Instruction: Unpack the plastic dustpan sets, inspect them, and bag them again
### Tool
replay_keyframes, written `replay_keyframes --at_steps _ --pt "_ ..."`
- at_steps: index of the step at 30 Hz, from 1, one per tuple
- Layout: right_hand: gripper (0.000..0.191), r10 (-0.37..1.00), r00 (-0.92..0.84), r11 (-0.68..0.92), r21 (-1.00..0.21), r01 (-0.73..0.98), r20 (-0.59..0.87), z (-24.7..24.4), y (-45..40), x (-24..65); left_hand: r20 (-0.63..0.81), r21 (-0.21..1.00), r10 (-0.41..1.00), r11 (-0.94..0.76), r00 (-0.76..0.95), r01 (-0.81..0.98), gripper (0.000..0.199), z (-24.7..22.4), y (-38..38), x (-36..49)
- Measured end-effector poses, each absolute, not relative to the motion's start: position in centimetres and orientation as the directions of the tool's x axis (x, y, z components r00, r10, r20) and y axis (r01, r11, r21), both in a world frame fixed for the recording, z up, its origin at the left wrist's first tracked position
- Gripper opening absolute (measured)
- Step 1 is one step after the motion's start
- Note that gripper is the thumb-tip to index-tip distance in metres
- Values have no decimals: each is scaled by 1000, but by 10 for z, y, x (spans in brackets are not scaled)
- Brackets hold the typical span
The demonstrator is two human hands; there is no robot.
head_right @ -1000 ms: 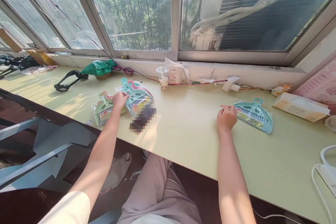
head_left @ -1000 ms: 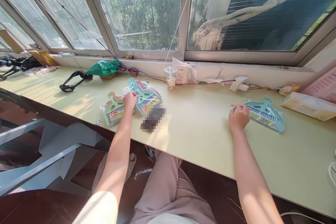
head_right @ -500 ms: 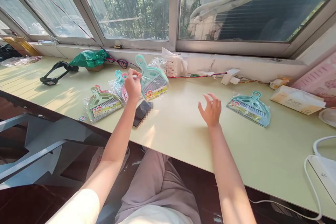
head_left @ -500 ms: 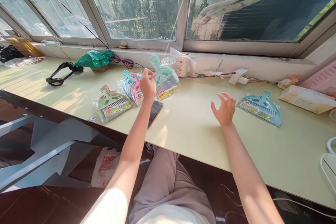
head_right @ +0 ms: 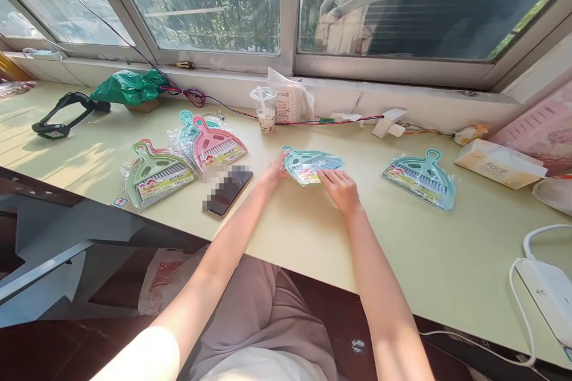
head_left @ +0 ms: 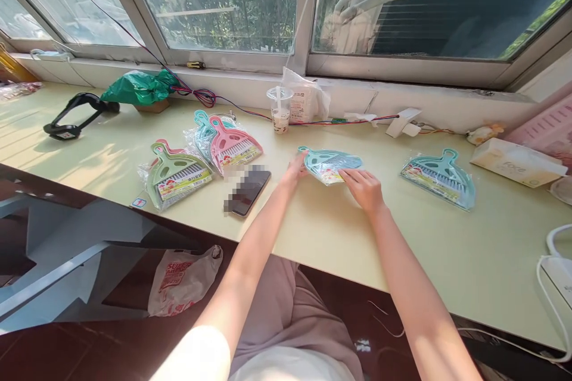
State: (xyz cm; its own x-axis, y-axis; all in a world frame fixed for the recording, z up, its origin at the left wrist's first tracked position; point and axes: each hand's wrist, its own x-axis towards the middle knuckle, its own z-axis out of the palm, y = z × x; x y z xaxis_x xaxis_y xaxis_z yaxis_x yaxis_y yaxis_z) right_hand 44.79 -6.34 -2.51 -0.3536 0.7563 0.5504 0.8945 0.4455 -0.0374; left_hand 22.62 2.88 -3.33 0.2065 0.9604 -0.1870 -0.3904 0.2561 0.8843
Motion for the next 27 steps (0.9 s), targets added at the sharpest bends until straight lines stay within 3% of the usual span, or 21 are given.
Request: replay_keyframes --at_steps 4,9,16,21,24,27 --pt "35 754 -332 439 -58 897 567 -26 -66 447 -194 870 928 313 320 -381 29 -32 27 220" --pt "37 725 -295 392 -21 920 623 -21 -69 449 -185 836 963 259 197 -484 20 -27 22 215" --pt "30 733 -301 365 21 931 610 -24 -65 456 -176 826 983 173 46 -537 52 -21 26 205" --pt "32 769 -149 263 -95 960 622 -24 -61 464 -187 830 978 109 -89 -547 61 -20 32 197" --pt "43 825 -86 199 -144 969 559 -30 -57 477 -161 815 982 75 -102 -574 62 -22 34 192" --pt "58 908 -129 217 -184 959 399 -39 -54 491 -149 801 987 82 -65 -594 64 -22 34 191"
